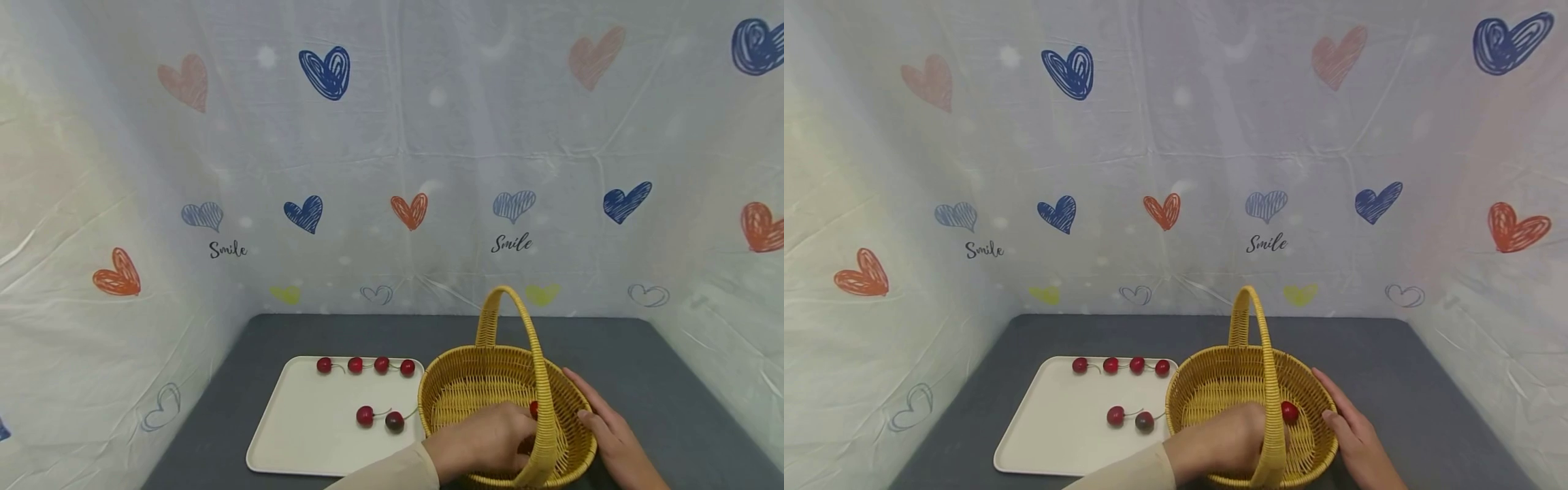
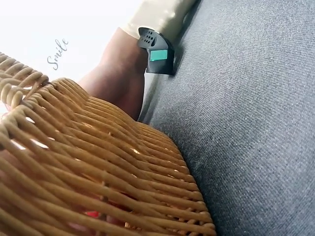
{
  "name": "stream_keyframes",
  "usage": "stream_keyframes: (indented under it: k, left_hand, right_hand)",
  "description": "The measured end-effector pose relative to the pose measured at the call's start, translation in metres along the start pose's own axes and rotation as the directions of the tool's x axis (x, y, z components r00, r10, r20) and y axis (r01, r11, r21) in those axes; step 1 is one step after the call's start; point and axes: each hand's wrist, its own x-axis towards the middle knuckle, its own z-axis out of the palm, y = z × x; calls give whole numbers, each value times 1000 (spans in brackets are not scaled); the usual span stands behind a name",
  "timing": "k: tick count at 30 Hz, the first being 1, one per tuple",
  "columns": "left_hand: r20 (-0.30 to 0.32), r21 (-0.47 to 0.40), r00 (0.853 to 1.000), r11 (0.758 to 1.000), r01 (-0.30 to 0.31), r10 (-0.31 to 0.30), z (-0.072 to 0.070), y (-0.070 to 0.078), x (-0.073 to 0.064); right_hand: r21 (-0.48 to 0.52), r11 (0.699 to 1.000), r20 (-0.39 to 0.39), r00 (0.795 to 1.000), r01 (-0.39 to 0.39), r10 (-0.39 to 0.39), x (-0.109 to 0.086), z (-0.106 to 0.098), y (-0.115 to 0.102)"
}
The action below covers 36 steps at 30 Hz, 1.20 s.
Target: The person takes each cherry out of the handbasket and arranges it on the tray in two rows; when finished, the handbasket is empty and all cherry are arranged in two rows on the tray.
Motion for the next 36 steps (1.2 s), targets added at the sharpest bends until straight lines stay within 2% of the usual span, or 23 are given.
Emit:
stream_keyframes:
  k: [6, 8, 10, 12, 17, 19, 20, 24, 25, 26, 27, 28, 33, 36]
  left_hand:
    - [-39, -36, 999, 999, -22, 20, 0, -3, -3]
    - [-68, -72, 998, 997, -22, 17, -1, -4, -4]
    - [-98, -150, 995, 989, -10, -5, -2, -5, -7]
    - [-125, -251, 991, 968, 14, -46, -5, -5, -10]
    - [-179, -468, 973, 882, 48, -148, -15, -1, -16]
    - [-197, -572, 961, 819, 47, -192, -19, 2, -19]
    - [-204, -634, 954, 772, 43, -220, -21, 4, -21]
    - [-233, -841, 917, 541, -22, -325, -28, 10, -31]
    - [-237, -865, 910, 501, -39, -339, -30, 11, -34]
    - [-243, -874, 906, 483, -50, -347, -31, 12, -36]
    - [-251, -875, 903, 480, -58, -348, -33, 13, -40]
    - [-261, -869, 902, 490, -64, -345, -34, 13, -43]
    - [-305, -813, 893, 578, -64, -330, -41, 7, -67]
    - [-320, -807, 877, 588, -53, -359, -45, 1, -86]
  right_hand:
    - [1, 1000, 1, 1000, -5, 5, 0, 1, -1]
    - [1, 1000, -1, 1000, -5, 5, 0, 1, -1]
    - [4, 1000, 1, 1000, 0, 0, 1, 2, -1]
    - [14, 1000, 2, 1000, 3, -3, 1, 2, -1]
    - [52, 999, 12, 1000, 6, -7, 1, 2, -1]
    - [70, 998, 19, 1000, 6, -7, 0, 2, -1]
    - [78, 997, 24, 1000, 4, -6, 0, 2, -1]
    - [97, 995, 33, 999, -2, -1, -1, 1, 0]
    - [97, 995, 33, 999, -4, 0, -1, 0, 0]
    - [95, 995, 33, 999, -3, 0, -1, 0, 0]
    - [91, 996, 29, 1000, 0, -3, -1, 0, 0]
    - [87, 996, 28, 1000, 4, -6, -1, 0, 1]
    - [70, 997, 11, 1000, 19, -19, -1, 0, 4]
    - [79, 997, 15, 1000, 5, -6, 0, 1, 4]
